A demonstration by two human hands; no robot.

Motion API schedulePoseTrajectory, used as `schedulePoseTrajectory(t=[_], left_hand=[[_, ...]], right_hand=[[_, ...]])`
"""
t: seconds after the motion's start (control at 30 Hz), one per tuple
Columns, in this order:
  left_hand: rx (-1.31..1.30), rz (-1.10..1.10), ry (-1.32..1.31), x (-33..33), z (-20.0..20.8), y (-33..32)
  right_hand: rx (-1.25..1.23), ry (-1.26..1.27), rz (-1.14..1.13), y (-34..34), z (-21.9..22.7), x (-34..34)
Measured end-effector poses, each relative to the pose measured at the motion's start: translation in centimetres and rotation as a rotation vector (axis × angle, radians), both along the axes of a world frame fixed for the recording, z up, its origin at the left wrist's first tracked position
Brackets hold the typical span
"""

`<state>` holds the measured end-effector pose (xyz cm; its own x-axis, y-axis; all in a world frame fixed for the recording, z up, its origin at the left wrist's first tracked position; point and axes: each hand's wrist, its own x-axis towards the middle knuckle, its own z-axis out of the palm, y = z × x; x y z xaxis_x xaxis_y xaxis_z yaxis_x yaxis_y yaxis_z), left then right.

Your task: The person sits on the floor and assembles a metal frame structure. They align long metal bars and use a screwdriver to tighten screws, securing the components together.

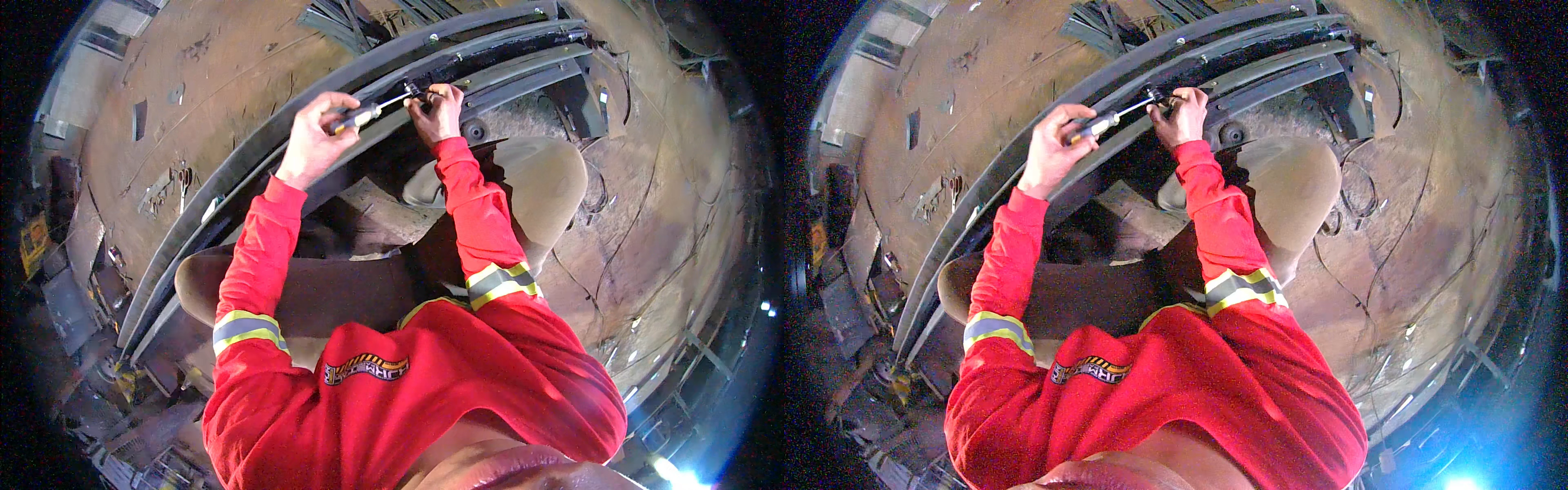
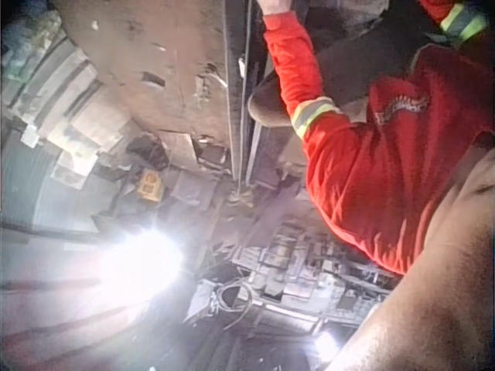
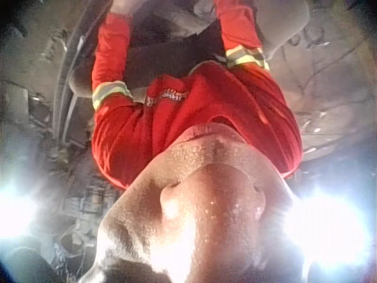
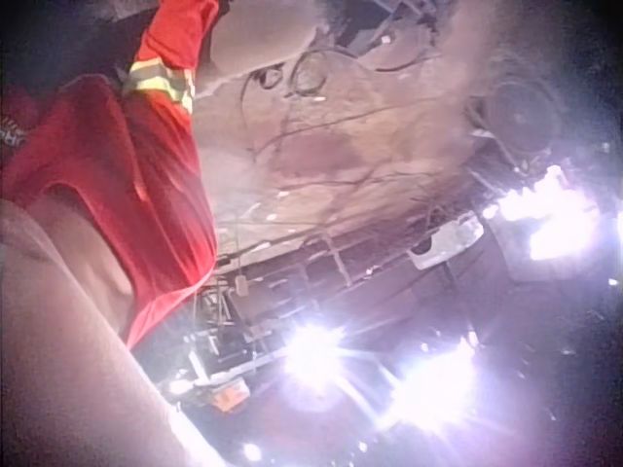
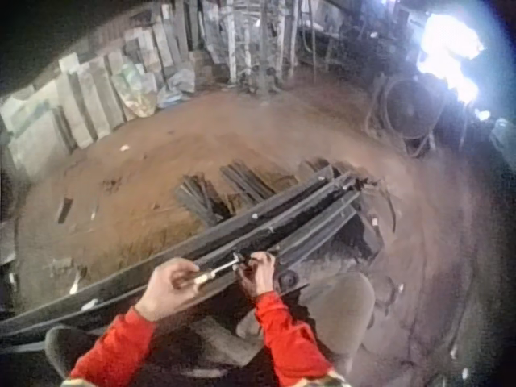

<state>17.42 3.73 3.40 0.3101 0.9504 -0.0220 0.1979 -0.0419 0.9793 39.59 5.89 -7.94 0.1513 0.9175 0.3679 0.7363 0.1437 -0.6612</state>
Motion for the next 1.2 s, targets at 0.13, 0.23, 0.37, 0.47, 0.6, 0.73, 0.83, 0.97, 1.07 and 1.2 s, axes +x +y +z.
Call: schedulePoseTrajectory(t=[0.13,0.23,0.37,0.47,0.6,0.73,0.83,0.97,1.07,1.2], left_hand=[[0.252,-0.092,-0.137,4.1,3.8,3.1],[0.345,-0.159,-0.087,10.1,4.2,7.5],[0.725,-0.192,0.487,18.2,0.5,14.3],[0.603,-0.46,1.041,23.1,-2.3,15.2],[0.698,-0.521,1.115,25.5,-3.9,14.0],[0.689,-0.537,1.155,26.3,-3.8,13.9],[0.624,-0.543,1.175,26.6,-4.1,14.4],[0.468,-0.449,1.085,27.4,-1.8,15.2],[0.539,-0.295,0.948,29.7,1.3,14.8],[0.797,-0.068,0.398,26.2,9.5,14.9]], right_hand=[[0.01,0.011,-0.046,0.2,-0.5,-0.1],[0.016,0.058,-0.081,0.0,0.1,0.0],[0.101,0.084,-0.125,0.3,0.2,-1.6],[0.02,0.035,-0.151,0.0,-0.5,-1.5],[0.054,0.185,-0.094,0.4,-3.6,-1.6],[0.056,0.312,-0.057,0.2,-3.7,-1.2],[0.085,0.236,-0.073,0.5,-3.7,-2.0],[-0.081,0.523,-0.03,1.3,-2.9,-1.6],[0.091,0.209,-0.125,1.4,-5.3,-1.6],[0.023,0.101,-0.066,-0.3,0.0,-2.3]])
